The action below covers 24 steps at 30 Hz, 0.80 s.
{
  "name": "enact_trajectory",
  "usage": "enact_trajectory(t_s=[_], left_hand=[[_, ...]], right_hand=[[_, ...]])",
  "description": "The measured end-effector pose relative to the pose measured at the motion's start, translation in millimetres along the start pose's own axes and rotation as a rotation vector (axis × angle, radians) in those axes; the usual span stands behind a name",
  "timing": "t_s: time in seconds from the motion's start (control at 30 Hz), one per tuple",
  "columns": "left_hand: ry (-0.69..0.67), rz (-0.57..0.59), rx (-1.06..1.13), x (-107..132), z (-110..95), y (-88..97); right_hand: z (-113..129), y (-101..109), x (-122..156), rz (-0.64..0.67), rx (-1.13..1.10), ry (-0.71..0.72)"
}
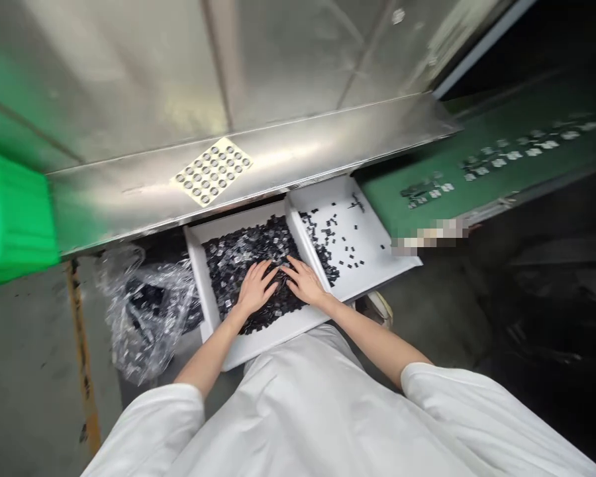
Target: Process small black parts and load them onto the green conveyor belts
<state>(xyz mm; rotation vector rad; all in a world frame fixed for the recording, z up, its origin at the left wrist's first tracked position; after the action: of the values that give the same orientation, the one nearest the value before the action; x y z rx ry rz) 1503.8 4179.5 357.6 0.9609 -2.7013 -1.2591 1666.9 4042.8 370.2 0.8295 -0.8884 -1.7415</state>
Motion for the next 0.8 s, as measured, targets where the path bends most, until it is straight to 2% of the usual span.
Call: enact_trajectory(t_s=[0.07,0.17,0.27,0.33,0.43,0.5,0.53,0.6,0.73,0.8], left_hand=[[0.030,-0.005,-0.081,7,13,6.7],[0.183,-0.147,-0.237,13,34,19.3],[0.287,-0.234,-0.331,16,29,20.4],[0.298,-0.206,-0.353,18,12,11.3],[0.307,-0.166,-0.376,24,-15,-4.0],[0.352,-0.195,-0.395,32,-24,-7.4],[0.378,-0.219,-0.403,37,-27,-7.0],[0.424,-0.271,-0.414,46,-28,-4.1],[0.500,-0.379,-0.423,56,-33,1.0],[0.524,-0.425,-0.421,54,-41,0.6]], right_hand=[[-7,28,1,-0.043,-0.105,0.044],[-20,72,-1,-0.151,-0.214,0.106],[-51,134,-4,-0.378,-0.198,0.046],[-88,187,-4,-0.570,-0.106,-0.053],[-159,269,1,-0.981,0.041,-0.202],[-206,307,4,-1.186,0.068,-0.318],[-226,318,4,-1.240,0.046,-0.364],[-253,322,-1,-1.244,-0.039,-0.429],[-270,295,-24,-1.078,-0.227,-0.563],[-273,285,-37,-1.027,-0.415,-0.636]])
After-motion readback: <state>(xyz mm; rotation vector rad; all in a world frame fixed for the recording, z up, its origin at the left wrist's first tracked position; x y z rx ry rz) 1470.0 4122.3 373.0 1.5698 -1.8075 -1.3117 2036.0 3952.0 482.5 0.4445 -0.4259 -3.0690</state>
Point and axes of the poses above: each hand's wrist, its own x-axis away from the middle knuckle, its own y-axis out of the back of the hand, z = x × y, the point moved 3 cm from there along -x, towards the middle knuckle, and after that the axes turned 11 degrees about -z, right-handed, at the moved point
